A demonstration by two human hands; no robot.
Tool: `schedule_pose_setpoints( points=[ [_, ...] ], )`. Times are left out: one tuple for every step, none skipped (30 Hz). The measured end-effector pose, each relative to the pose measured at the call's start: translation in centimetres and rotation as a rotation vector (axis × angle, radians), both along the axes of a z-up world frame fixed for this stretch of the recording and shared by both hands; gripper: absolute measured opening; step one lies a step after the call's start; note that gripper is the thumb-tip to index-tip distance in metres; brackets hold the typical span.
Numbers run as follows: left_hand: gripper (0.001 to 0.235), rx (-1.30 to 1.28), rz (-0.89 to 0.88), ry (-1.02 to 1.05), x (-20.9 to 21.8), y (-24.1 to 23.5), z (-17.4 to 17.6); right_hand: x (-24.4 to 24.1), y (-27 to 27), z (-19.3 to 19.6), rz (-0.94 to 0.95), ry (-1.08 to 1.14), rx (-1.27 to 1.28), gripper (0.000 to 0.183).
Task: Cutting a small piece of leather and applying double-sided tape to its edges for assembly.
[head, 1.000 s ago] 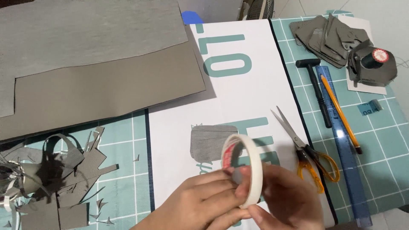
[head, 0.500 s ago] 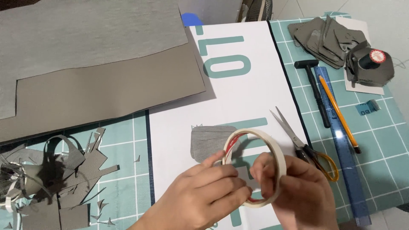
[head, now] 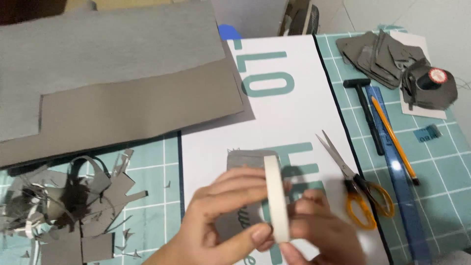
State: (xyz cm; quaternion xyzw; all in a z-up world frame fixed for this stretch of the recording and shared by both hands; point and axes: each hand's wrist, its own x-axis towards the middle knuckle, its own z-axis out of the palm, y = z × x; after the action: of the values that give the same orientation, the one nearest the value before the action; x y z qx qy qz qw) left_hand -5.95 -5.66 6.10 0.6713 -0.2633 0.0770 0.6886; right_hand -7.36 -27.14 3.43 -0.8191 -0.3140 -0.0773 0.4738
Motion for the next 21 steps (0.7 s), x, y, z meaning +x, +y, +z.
schedule_pose_setpoints(
  points=[
    [0.032,0.005,0.005,-0.009,0.1,0.0,0.1,-0.1,0.4,-1.2,0.005,-0.009,0.005,0.015],
    [0.027,-0.041,-0.021,0.071,-0.2,-0.1,0.1,-0.6,0.8,-2.5,-0.117,-0.085,-0.037,0.009],
    [0.023,-0.087,-0.046,0.15,-0.4,-0.2,0.1,-1.1,1.1,-3.7,-0.239,-0.16,-0.078,0.009],
    [0.023,-0.087,-0.046,0.147,-0.6,-0.3,-0.1,-0.5,0.9,-3.8,-0.238,-0.163,-0.078,0.009],
    [0.021,-0.187,-0.101,0.28,-0.7,-0.3,-0.4,0.1,0.7,-4.0,-0.158,-0.201,-0.171,0.017],
    [0.02,-0.286,-0.155,0.414,-0.9,-0.3,-0.6,0.7,0.5,-4.1,-0.079,-0.237,-0.263,0.026],
    [0.02,-0.285,-0.155,0.412,-0.9,-0.2,-0.8,0.8,0.4,-4.5,-0.079,-0.239,-0.263,0.026],
    [0.018,-0.334,-0.155,0.466,-0.9,-0.2,-0.9,0.9,0.2,-4.9,-0.09,-0.326,-0.238,0.02],
    [0.017,-0.383,-0.155,0.52,-0.8,-0.2,-1.1,1.0,0.1,-5.3,-0.102,-0.413,-0.213,0.016],
    [0.017,-0.383,-0.154,0.519,-0.8,-0.2,-1.2,1.1,0.4,-4.9,-0.101,-0.414,-0.213,0.016],
    [0.017,-0.428,-0.191,0.525,-0.8,-0.3,-1.4,1.3,0.7,-4.4,-0.135,-0.487,-0.188,0.01],
    [0.018,-0.474,-0.229,0.533,-0.8,-0.3,-1.5,1.4,1.0,-4.0,-0.17,-0.558,-0.164,0.015],
    [0.018,-0.475,-0.228,0.533,-0.9,-0.3,-1.7,1.5,1.0,-3.6,-0.169,-0.558,-0.164,0.015],
    [0.018,-0.476,-0.225,0.553,-0.9,-0.3,-1.9,1.6,1.0,-3.1,-0.18,-0.564,-0.196,0.015],
    [0.018,-0.477,-0.222,0.573,-0.9,-0.4,-2.0,1.7,1.0,-2.7,-0.19,-0.57,-0.228,0.015],
    [0.018,-0.478,-0.22,0.573,-0.8,-0.4,-1.8,1.5,0.8,-3.0,-0.188,-0.57,-0.227,0.015],
    [0.02,-0.539,-0.249,0.606,-0.8,-0.4,-1.6,1.3,0.5,-3.3,-0.19,-0.57,-0.264,0.018],
    [0.022,-0.599,-0.278,0.638,-0.7,-0.4,-1.4,1.1,0.3,-3.6,-0.191,-0.57,-0.301,0.022],
    [0.022,-0.599,-0.275,0.637,-0.8,-0.4,-1.8,1.1,0.3,-3.6,-0.189,-0.57,-0.3,0.022],
    [0.024,-0.638,-0.258,0.725,-0.8,-0.5,-2.1,1.1,0.3,-3.6,-0.201,-0.605,-0.295,0.016],
    [0.026,-0.676,-0.24,0.813,-0.7,-0.6,-2.5,1.1,0.3,-3.6,-0.212,-0.641,-0.289,0.014]
  ],
)
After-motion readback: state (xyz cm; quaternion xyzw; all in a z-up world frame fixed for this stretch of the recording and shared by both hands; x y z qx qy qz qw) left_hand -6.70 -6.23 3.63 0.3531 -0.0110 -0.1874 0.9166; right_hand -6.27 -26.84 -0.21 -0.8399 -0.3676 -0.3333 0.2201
